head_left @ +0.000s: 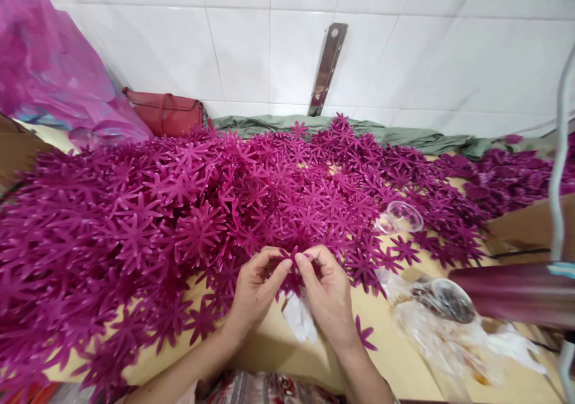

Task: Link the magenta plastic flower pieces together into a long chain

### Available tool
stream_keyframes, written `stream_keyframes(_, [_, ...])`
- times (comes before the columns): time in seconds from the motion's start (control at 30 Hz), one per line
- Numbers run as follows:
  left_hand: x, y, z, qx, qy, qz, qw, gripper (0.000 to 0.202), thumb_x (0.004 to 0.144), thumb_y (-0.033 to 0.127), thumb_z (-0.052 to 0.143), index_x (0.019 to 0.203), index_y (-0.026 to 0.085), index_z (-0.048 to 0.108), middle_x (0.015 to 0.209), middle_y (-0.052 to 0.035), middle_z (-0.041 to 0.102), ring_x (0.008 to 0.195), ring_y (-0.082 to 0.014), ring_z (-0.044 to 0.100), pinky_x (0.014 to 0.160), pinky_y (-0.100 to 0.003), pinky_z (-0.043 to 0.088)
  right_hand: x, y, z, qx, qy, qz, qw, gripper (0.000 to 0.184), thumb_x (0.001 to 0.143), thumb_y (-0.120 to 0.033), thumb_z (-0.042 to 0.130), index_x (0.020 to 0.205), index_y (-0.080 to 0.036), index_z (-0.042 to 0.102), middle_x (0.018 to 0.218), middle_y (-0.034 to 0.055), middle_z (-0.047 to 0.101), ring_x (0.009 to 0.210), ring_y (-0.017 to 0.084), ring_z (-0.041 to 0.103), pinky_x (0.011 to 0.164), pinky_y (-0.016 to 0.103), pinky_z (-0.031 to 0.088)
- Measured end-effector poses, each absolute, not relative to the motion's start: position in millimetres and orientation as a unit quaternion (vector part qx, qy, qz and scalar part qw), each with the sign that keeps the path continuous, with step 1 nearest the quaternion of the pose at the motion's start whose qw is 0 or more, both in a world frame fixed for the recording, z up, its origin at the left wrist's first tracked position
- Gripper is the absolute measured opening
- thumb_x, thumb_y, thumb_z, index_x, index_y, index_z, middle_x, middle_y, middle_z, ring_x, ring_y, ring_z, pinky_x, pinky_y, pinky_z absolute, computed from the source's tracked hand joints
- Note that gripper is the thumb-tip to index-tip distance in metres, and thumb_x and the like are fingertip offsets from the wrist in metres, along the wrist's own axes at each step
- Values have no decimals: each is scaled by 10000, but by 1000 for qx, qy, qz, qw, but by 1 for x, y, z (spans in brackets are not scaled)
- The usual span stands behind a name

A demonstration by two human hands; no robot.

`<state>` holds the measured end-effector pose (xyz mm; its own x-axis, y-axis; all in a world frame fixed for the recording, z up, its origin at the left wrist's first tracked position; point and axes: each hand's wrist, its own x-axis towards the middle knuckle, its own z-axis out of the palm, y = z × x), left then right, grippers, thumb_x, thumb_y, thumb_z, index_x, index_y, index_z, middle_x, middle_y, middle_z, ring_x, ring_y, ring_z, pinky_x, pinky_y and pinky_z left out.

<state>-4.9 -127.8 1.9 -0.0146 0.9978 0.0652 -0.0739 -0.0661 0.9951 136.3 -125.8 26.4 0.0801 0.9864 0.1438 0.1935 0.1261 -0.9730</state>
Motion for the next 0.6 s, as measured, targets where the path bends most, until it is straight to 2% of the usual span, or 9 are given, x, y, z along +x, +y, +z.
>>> stream_keyframes(0.13, [-6,-129,2,504,477,504,515,195,942,384,664,938,190,646,766,24,593,686,-104,524,665,-206,444,137,-125,28,-525,-546,397,518,241,988,-417,575,867,-210,605,786,-16,608,733,141,573,695,253,472])
stream_keyframes(0.27, [-6,-130,4,551,494,465,486,212,953,392,635,942,180,654,712,31,567,641,-102,480,617,-205,401,138,-126,32,-522,-551,352,548,190,1004,-394,547,1023,-225,632,971,33,687,930,181,654,869,311,516])
stream_keyframes(0.33, [-7,-129,4,562,501,462,468,197,955,367,619,935,176,661,720,20,589,656,-112,504,630,-209,411,135,-125,38,-527,-582,319,530,195,984,-382,581,1097,-235,639,1070,56,708,1030,205,663,946,351,513])
stream_keyframes(0.4, [-7,-128,2,566,491,473,464,164,947,318,603,906,169,659,758,-2,629,700,-129,553,663,-218,444,129,-120,48,-532,-638,284,478,275,937,-368,649,1178,-236,641,1184,80,712,1134,237,653,1024,401,489])
stream_keyframes(0.5, [-8,-127,-2,576,459,485,472,112,907,227,574,867,155,650,820,-37,670,752,-154,599,697,-239,485,113,-106,67,-535,-729,258,340,439,895,-340,695,1306,-206,620,1316,125,691,1241,295,627,1077,476,457])
stream_keyframes(0.57, [-8,-127,-5,588,455,480,466,112,867,184,561,794,148,637,776,-35,667,696,-146,582,662,-241,482,101,-95,77,-540,-762,265,240,531,869,-345,730,1353,-166,606,1347,155,684,1242,332,642,1062,500,467])
stream_keyframes(0.6, [-8,-127,-7,591,460,479,458,133,845,172,559,728,148,617,712,-24,648,640,-134,554,619,-233,460,96,-90,79,-536,-774,266,207,508,879,-333,720,1347,-162,616,1317,151,706,1215,327,665,1052,488,473])
